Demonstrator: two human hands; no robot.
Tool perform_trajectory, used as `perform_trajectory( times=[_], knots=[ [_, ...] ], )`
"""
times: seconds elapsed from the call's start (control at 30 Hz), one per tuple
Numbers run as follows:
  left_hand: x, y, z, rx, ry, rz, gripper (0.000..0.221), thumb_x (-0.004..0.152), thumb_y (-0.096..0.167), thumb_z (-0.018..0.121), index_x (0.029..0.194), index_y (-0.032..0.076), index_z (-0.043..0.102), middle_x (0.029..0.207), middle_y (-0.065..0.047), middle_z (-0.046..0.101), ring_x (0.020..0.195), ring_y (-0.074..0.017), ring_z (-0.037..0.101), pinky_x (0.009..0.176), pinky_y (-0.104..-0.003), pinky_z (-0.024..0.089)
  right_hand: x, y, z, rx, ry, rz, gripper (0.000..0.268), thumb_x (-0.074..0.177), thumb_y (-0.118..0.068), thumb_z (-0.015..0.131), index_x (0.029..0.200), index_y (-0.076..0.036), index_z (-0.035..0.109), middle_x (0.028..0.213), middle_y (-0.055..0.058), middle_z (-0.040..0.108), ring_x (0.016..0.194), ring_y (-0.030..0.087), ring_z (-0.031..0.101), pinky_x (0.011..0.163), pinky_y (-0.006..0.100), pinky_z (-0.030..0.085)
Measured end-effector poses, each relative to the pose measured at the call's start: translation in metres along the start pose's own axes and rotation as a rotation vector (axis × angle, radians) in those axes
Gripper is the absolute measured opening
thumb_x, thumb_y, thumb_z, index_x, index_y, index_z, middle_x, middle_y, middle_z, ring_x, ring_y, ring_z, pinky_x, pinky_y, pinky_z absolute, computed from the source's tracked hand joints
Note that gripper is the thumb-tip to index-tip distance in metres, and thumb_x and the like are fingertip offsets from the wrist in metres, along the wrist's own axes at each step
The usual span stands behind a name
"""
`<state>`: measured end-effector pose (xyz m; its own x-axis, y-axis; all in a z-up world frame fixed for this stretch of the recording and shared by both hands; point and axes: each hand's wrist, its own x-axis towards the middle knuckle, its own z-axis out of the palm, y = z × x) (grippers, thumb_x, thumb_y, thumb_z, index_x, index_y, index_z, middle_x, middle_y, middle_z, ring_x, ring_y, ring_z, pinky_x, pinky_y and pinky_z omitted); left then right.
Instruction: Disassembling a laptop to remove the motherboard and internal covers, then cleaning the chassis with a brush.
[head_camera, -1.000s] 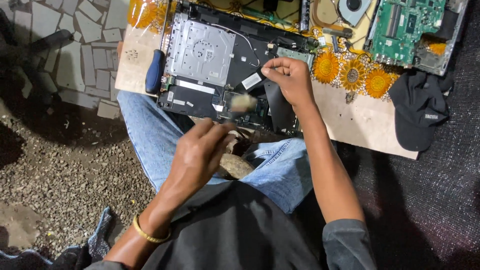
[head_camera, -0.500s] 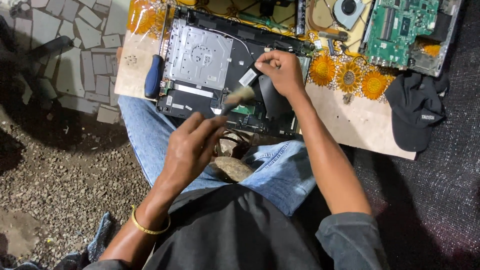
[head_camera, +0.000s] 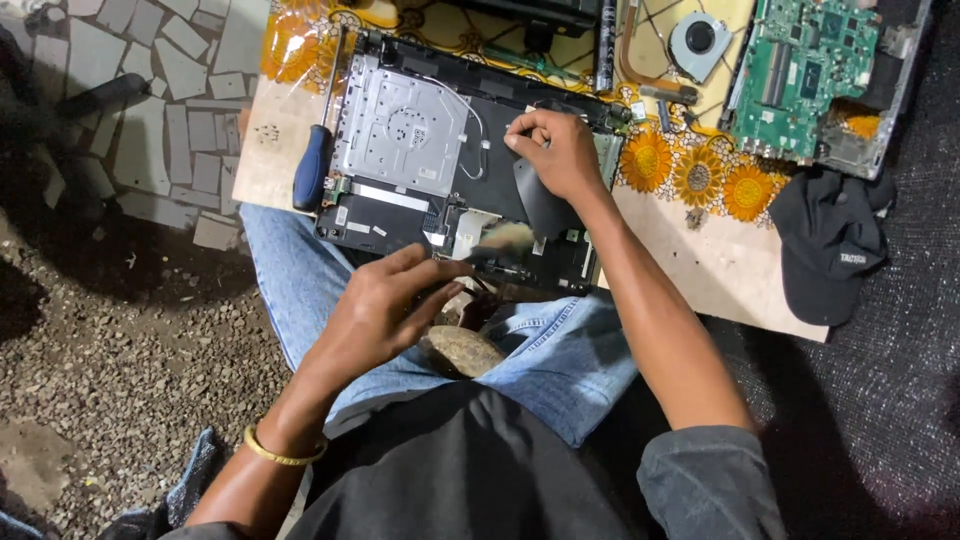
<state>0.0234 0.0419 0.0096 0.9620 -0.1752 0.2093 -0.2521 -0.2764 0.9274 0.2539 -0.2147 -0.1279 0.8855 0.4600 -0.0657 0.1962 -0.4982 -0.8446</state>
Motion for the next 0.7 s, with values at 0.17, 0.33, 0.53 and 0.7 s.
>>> perform_trajectory(
  times=[0.17, 0.33, 0.53, 0.7],
  knots=[
    [-0.008, -0.023, -0.018, 0.073, 0.106, -0.052, 0.017, 0.103, 0.013, 0.077, 0.117, 0.008, 0.085, 0.072, -0.012, 0.063, 0.059, -0.0312, 0.064, 0.058, -0.039, 0.053, -0.003, 0.001, -0.002, -0.018, -0.017, 0.001, 0.013, 0.103, -0.019, 0.083, 0.113, -0.011, 0.086, 0.063, 0.001, 0.058, 0.059, 0.017, 0.059, 0.065, 0.036, 0.051],
    [-0.012, -0.013, -0.023, 0.075, 0.085, -0.095, 0.016, 0.105, 0.013, 0.075, 0.116, 0.01, 0.086, 0.071, -0.013, 0.062, 0.057, -0.0306, 0.061, 0.057, -0.039, 0.052, -0.01, -0.029, -0.009, 0.082, -0.044, -0.014, 0.021, 0.117, -0.028, 0.073, 0.119, -0.013, 0.087, 0.062, 0.009, 0.064, 0.061, 0.021, 0.064, 0.072, 0.039, 0.057],
    [-0.023, -0.024, -0.023, 0.061, 0.147, -0.147, 0.018, 0.104, 0.011, 0.076, 0.118, 0.01, 0.087, 0.073, -0.013, 0.06, 0.056, -0.0285, 0.058, 0.059, -0.039, 0.052, -0.041, -0.052, -0.021, 0.028, -0.191, -0.006, 0.042, 0.098, -0.021, 0.093, 0.135, -0.008, 0.079, 0.061, 0.006, 0.064, 0.059, 0.016, 0.06, 0.066, 0.032, 0.05],
    [-0.041, -0.04, -0.039, 0.075, 0.292, -0.199, 0.019, 0.106, 0.016, 0.077, 0.12, 0.009, 0.088, 0.076, -0.01, 0.06, 0.063, -0.0234, 0.055, 0.068, -0.037, 0.052, -0.066, -0.059, -0.005, 0.019, -0.36, 0.061, 0.062, 0.091, -0.024, 0.093, 0.148, -0.014, 0.071, 0.066, 0.005, 0.069, 0.061, 0.018, 0.061, 0.069, 0.033, 0.05]
  ],
)
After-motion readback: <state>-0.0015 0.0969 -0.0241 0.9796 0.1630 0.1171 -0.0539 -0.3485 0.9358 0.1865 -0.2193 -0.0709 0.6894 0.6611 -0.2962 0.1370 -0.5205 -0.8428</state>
